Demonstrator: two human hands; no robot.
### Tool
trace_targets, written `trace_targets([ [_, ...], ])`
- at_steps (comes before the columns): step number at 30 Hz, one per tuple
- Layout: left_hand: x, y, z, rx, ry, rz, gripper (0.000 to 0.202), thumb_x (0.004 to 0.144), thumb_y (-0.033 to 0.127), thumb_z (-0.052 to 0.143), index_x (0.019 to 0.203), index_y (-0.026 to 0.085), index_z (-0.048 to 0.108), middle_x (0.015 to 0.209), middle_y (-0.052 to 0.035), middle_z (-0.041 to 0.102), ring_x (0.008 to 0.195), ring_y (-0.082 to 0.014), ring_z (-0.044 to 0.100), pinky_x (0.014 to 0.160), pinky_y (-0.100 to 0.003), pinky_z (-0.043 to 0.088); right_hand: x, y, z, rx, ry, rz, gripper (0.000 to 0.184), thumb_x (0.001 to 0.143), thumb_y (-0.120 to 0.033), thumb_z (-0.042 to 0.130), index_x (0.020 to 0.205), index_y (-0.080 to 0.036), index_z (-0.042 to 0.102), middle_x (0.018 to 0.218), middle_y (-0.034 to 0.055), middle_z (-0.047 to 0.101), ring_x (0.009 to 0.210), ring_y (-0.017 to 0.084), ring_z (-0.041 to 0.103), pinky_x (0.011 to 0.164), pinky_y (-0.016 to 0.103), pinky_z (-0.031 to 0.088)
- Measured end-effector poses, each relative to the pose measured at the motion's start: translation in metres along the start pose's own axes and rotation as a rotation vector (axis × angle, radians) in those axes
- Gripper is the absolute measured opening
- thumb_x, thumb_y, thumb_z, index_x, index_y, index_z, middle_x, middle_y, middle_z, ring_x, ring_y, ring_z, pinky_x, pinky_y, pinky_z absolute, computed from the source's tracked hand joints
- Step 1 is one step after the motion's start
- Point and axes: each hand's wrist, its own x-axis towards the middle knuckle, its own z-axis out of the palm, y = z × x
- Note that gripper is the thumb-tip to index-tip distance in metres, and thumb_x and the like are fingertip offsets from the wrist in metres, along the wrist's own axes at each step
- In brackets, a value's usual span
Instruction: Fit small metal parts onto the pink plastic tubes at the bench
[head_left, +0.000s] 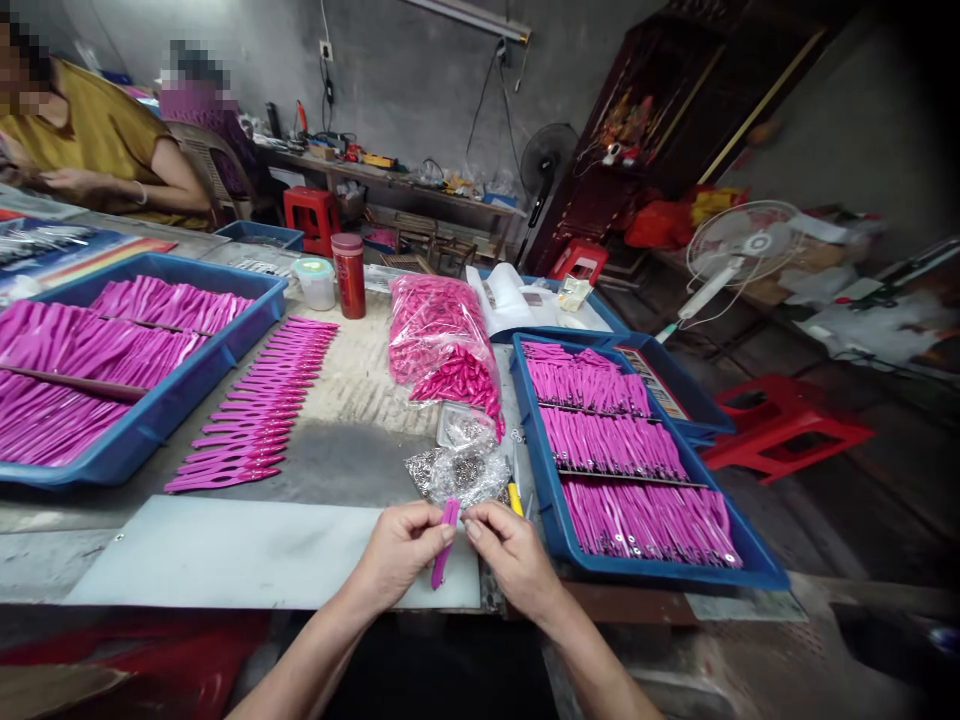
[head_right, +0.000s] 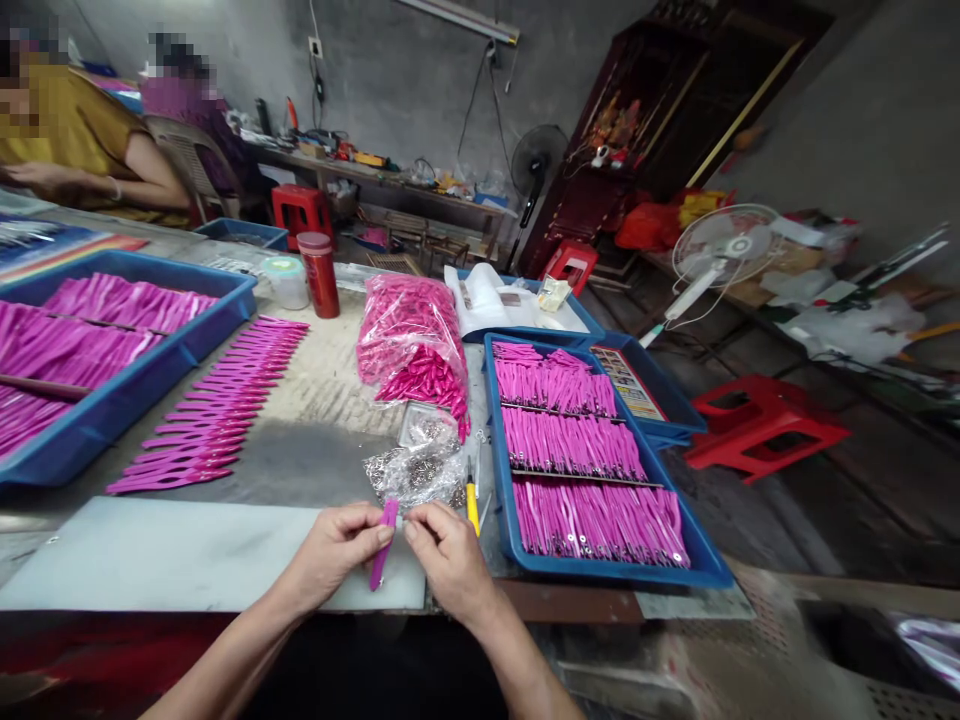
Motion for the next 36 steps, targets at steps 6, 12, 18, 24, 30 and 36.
trace_targets([
  [6,-0.006,0.005,-0.002,0.237,-0.177,0.052,0.029,0.072,0.029,0.051,0.048,0.013,0.051,0.053,0.0035,0.037,0.052,-0.0077,0.036,0.050,-0.019,0.030,0.005,-0.006,-0.010,-0.062,-0.138,-0.066,0.018,0.081,-0.027,0.045,0.068,-0.017,0.053,0.064,-0.0007,0.051,0.062,0.011,0.046,0.058,0.022,0.035],
  [12,-0.006,-0.002,0.002,0.161,-0.176,0.044,0.028,0.072,0.034,0.052,0.052,0.014,0.049,0.055,0.0032,0.038,0.053,-0.0082,0.037,0.050,-0.019,0.031,0.004,-0.006,-0.002,-0.050,-0.059,0.004,0.021,0.079,-0.025,0.046,0.060,-0.017,0.051,0.057,-0.0030,0.047,0.056,0.010,0.044,0.053,0.021,0.032],
  [18,-0.005,-0.011,0.016,0.050,-0.081,-0.008,0.027,0.078,0.038,0.045,0.066,0.015,0.051,0.052,0.0040,0.042,0.048,-0.0081,0.038,0.047,-0.019,0.033,0.005,-0.001,0.009,0.002,0.145,0.116,0.022,0.076,-0.026,0.045,0.056,-0.017,0.046,0.052,-0.0035,0.043,0.053,0.010,0.041,0.051,0.021,0.032],
  [24,-0.001,-0.014,0.025,0.532,0.206,0.377,0.018,0.082,0.025,0.041,0.088,0.016,0.056,0.074,-0.0036,0.057,0.067,-0.0131,0.053,0.061,-0.022,0.042,0.011,-0.001,0.019,0.137,0.310,0.237,0.025,0.074,-0.031,0.044,0.054,-0.018,0.042,0.050,-0.0041,0.039,0.050,0.009,0.038,0.048,0.021,0.032],
  [30,0.008,-0.015,0.015,0.948,0.312,0.630,0.027,0.086,0.021,0.031,0.075,0.015,0.055,0.059,-0.0020,0.052,0.051,-0.0112,0.050,0.049,-0.020,0.040,0.020,-0.002,0.025,0.220,0.341,0.262,0.027,0.072,-0.035,0.047,0.052,-0.018,0.043,0.050,-0.0040,0.040,0.050,0.010,0.038,0.047,0.022,0.034],
  [36,0.012,-0.017,-0.006,1.000,0.359,0.663,0.025,0.087,0.024,0.031,0.086,0.016,0.055,0.060,-0.0014,0.054,0.053,-0.0109,0.054,0.050,-0.019,0.041,0.051,-0.011,-0.006,-0.230,-0.017,0.068,0.026,0.078,-0.029,0.044,0.055,-0.018,0.050,0.050,-0.0032,0.046,0.051,0.010,0.041,0.049,0.021,0.030],
])
